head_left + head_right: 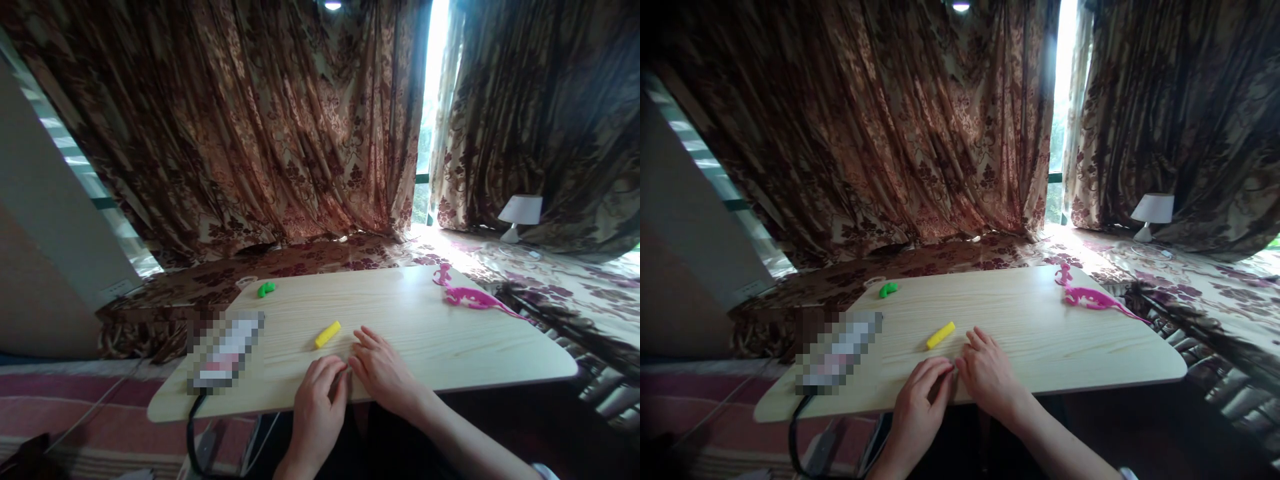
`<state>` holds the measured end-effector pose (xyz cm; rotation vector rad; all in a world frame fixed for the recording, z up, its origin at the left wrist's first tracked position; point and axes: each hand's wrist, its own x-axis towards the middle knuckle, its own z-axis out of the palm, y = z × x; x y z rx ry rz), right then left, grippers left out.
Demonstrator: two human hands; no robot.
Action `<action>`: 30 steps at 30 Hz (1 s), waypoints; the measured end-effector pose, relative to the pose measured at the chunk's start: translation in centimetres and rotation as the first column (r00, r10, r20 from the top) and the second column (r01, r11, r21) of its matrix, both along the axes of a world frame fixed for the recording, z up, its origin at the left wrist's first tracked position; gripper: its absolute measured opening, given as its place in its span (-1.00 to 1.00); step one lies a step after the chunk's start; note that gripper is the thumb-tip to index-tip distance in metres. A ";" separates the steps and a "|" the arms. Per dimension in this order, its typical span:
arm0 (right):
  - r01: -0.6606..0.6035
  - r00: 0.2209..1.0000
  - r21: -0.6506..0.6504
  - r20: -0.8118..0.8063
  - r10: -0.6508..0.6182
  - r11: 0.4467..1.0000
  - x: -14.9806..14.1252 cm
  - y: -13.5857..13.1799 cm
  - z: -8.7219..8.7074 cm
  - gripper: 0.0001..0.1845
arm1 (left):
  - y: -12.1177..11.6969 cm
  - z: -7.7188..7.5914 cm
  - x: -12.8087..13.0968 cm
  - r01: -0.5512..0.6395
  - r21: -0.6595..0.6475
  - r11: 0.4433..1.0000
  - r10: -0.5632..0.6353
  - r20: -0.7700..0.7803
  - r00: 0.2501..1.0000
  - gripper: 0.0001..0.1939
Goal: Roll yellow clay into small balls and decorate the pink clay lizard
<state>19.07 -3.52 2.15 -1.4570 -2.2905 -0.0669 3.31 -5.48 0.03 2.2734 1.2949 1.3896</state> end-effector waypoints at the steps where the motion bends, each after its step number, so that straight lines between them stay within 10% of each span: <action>1: 0.014 1.000 0.000 -0.006 -0.014 1.000 -0.6 1.3 0.2 -0.66 | 0.0 0.0 0.0 0.006 0.004 1.000 -0.006 -0.001 1.000 -0.82; 7: 0.137 0.990 -0.019 -0.023 -0.138 0.990 1.6 5.4 0.2 -0.59 | 0.1 -0.3 -0.3 0.010 -0.002 1.000 -0.010 0.012 1.000 -0.83; 16: -0.069 0.996 0.009 0.059 0.068 0.998 0.4 -3.8 -0.6 -0.53 | -0.1 -0.4 -0.2 -0.090 -0.089 0.992 0.110 0.251 0.962 -0.75; 21: 0.103 0.995 0.000 -0.003 -0.103 0.995 -3.0 1.9 0.5 -0.46 | 0.1 -0.7 -0.4 -0.052 -0.176 0.983 0.122 0.413 0.903 -0.67; 25: 0.241 0.970 -0.024 -0.022 -0.242 0.970 0.2 5.4 0.5 -0.45 | 0.1 -0.7 -0.6 -0.042 -0.176 0.983 0.115 0.426 0.897 -0.69; 30: 0.242 0.970 -0.039 0.028 -0.241 0.970 4.0 0.7 -0.9 -0.49 | -0.1 -0.8 -0.4 -0.082 -0.167 0.982 0.138 0.358 0.924 -0.69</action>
